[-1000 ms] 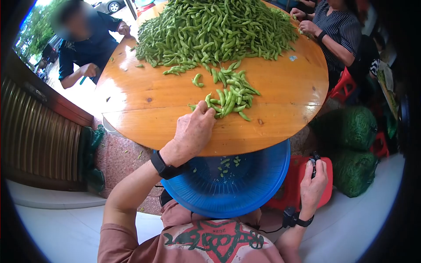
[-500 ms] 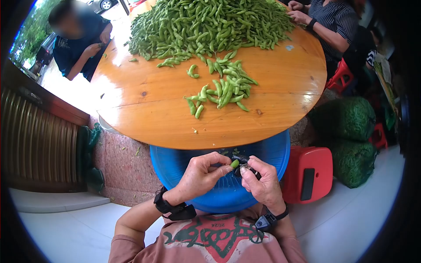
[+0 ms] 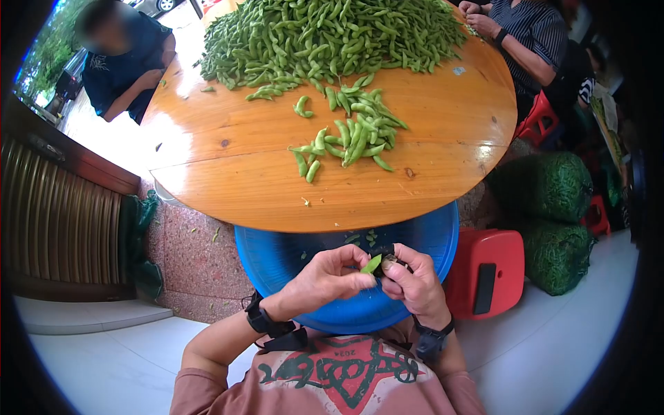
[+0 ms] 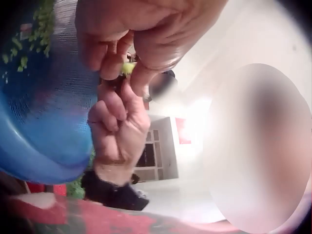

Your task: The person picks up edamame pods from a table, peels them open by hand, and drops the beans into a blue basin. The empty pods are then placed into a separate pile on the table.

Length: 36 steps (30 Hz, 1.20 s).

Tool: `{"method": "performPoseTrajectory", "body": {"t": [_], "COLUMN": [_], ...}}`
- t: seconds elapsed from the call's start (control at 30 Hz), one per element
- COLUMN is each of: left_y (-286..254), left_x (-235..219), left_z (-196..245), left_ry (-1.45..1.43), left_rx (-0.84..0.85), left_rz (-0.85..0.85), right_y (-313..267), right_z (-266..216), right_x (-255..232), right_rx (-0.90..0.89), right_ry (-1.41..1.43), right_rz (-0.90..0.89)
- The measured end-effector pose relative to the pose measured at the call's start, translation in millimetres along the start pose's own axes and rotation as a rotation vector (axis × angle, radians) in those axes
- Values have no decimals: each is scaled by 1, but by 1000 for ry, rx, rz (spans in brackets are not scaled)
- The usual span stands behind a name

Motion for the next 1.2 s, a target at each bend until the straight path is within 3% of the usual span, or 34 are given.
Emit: {"method": "performPoseTrajectory", "body": {"t": [0.03, 0.07, 0.1, 0.13, 0.2, 0.23, 0.3, 0.4, 0.57, 0.6, 0.67, 0.7, 0.73, 0.77, 0.8, 0.93, 1.0, 1.07, 1.13, 1.2], "left_y": [1, 0, -4, -4, -2, 1, 5, 6, 0, 1, -1, -3, -4, -3, -2, 3, 2, -2, -1, -8], "left_x": [-1, -1, 4, 2, -2, -4, -9, -6, 3, 2, 1, -3, -8, -8, -5, -6, -6, -8, -11, -1], "left_z": [6, 15, 24, 32, 16, 14, 7, 1, 1, 7, 14, 16, 18, 15, 15, 19, 15, 15, 11, 29], "left_ry": [234, 467, 706, 706, 576, 536, 535, 523, 399, 381, 362, 266, 169, -26, -25, 75, 124, 426, 435, 845], "left_rx": [136, 272, 213, 213, -65, -52, 9, 70, -13, 78, 171, 177, 182, 151, 151, 222, 211, 257, 263, 511], "left_rz": [65, 130, 179, 180, 87, 48, 57, 60, 25, 50, 76, 103, 129, 86, 81, 95, 83, 154, 165, 226], "right_y": [0, -1, -5, -5, -1, 0, -9, -16, -20, -21, -20, -19, -22, -22, -22, -12, -11, -10, -8, -8], "right_z": [2, -14, -29, -30, -26, -27, -48, -54, -57, -57, -53, -36, -34, -20, -6, -5, -5, -5, -1, -2], "right_x": [2, 2, 6, 5, -2, -2, 17, 31, 34, 30, -3, -20, -21, -23, -22, -4, -4, -3, -4, -4], "right_rx": [2, -204, -410, -409, -327, -325, -617, -750, -682, -683, -539, -366, -368, -214, -64, -64, -62, -76, -90, -105], "right_ry": [2, -304, -611, -611, -626, -626, -923, -1057, -936, -938, -899, -668, -669, -459, -249, -94, -94, -163, -184, -207], "right_rz": [0, 55, 109, 109, 102, 102, 89, 191, 148, 148, 336, 349, 349, 293, 237, 192, 189, 168, 150, 137]}}
Point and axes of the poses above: each hand's wrist, its own y-axis towards the middle knuckle, its own x-axis out of the palm, z = x × y, the point moved 9 cm from there along y, towards the middle knuckle, and after that the axes turned 4 degrees about z, right-handed, at the moved point
